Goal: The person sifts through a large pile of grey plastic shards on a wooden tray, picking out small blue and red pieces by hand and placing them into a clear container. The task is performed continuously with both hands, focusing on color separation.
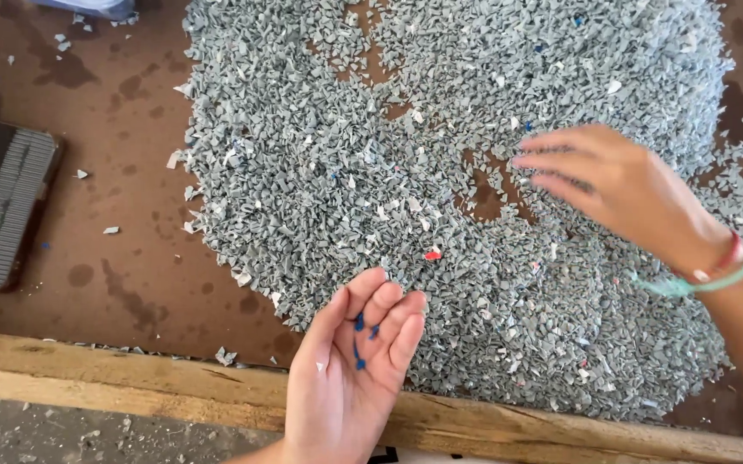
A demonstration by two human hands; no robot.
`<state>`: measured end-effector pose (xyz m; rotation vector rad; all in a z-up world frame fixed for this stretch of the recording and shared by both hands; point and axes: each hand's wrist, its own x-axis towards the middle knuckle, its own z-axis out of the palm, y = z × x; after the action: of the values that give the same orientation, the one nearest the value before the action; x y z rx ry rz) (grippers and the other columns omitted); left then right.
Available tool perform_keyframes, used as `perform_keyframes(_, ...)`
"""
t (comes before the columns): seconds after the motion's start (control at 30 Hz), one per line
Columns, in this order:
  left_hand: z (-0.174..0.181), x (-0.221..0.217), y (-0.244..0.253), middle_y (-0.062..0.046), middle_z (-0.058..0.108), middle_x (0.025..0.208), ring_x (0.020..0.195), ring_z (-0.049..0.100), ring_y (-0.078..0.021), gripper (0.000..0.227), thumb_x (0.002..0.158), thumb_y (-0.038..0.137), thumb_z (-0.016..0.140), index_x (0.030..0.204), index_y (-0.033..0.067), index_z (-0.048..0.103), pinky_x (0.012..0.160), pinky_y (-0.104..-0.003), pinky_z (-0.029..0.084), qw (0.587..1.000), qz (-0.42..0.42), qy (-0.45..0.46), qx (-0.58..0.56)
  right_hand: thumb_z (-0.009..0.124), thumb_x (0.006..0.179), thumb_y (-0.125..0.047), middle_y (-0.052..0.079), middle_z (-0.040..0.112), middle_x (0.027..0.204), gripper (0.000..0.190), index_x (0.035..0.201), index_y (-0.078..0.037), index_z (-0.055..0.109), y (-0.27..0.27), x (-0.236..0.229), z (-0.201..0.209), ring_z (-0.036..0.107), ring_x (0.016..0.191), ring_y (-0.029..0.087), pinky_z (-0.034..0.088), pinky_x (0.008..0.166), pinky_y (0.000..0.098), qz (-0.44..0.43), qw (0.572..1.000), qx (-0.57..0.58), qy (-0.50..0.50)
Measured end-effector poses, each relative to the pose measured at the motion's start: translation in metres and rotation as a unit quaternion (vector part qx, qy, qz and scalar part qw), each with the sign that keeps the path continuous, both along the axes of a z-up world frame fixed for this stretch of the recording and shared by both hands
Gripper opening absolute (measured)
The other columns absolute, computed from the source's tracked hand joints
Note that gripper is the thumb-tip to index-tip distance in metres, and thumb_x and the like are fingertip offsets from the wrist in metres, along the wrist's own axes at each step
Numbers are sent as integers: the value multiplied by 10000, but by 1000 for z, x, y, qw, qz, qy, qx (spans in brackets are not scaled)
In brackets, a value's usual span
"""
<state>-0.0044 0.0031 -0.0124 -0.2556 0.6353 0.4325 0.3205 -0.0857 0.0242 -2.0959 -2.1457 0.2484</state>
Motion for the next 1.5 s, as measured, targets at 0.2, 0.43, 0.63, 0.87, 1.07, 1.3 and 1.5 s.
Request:
perform_keyframes(0.2, -2, -3, -1, -202, 699, 1136, 1188, 663, -418, 430, 1103, 267, 409, 1301, -49, 624, 1023, -462, 574, 999, 17, -31, 18, 790, 922, -179, 109, 679, 1061, 230, 1122, -80, 737, 19, 27, -26, 616, 972, 227, 570, 885, 305, -21, 964, 144, -224)
perform_keyframes(0.43, -4, -5, -4, -198, 704, 1110, 1180, 663, -410, 406, 1107, 256, 410, 1282, -47, 617, 1033, -455, 579, 993, 39, -98, 53, 805, 946, -236, 39, 682, 1006, 137, 1002, -126, 745, 22, 31, -25, 579, 963, 192, 533, 869, 269, -18, 950, 131, -282)
perform_keyframes(0.63, -5, -2, -4, -180, 713, 1088, 1185, 674, -384, 371, 1094, 257, 452, 1247, -24, 642, 1028, -444, 580, 995, 23, -82, 44, 758, 976, -63, 89, 607, 993, 111, 1008, -40, 654, 15, 26, -19, 548, 960, 236, 450, 941, 354, -29, 972, 152, -176)
perform_keyframes(0.87, 14, 14, -9, -204, 694, 1184, 1230, 652, -382, 412, 1106, 253, 408, 1315, -30, 623, 1050, -438, 549, 1000, -21, -15, 11, 257, 1084, -154, 60, 412, 765, 271, 869, -84, 406, -16, -24, 8, 381, 697, 190, 356, 685, 336, -130, 985, 90, 64)
perform_keyframes(1.07, 30, 31, -22, -236, 636, 1320, 1327, 588, -418, 462, 1056, 223, 414, 1397, -40, 581, 1117, -449, 475, 994, -82, 59, -34, 477, 968, -398, 7, 645, 788, 331, 898, -110, 624, -46, -74, 32, 634, 692, 107, 538, 656, 228, -159, 974, 9, 162)
perform_keyframes(1.3, 10, 40, -64, -247, 464, 1575, 1414, 506, -300, 532, 1122, 246, 366, 1541, -80, 393, 1118, -324, 480, 963, -144, -205, 102, 628, 927, -122, 10, 611, 893, 205, 1116, -70, 687, -70, -118, 47, 497, 702, 161, 413, 619, 325, 163, 966, 186, 77)
perform_keyframes(1.5, 17, 42, -56, -268, 533, 1512, 1325, 579, -312, 516, 1105, 225, 384, 1518, -78, 453, 1008, -346, 572, 976, -136, -165, 39, 565, 944, -39, -9, 644, 1103, 266, 1200, -78, 627, -78, -107, 28, 590, 815, 111, 443, 723, 297, 111, 975, 169, 96)
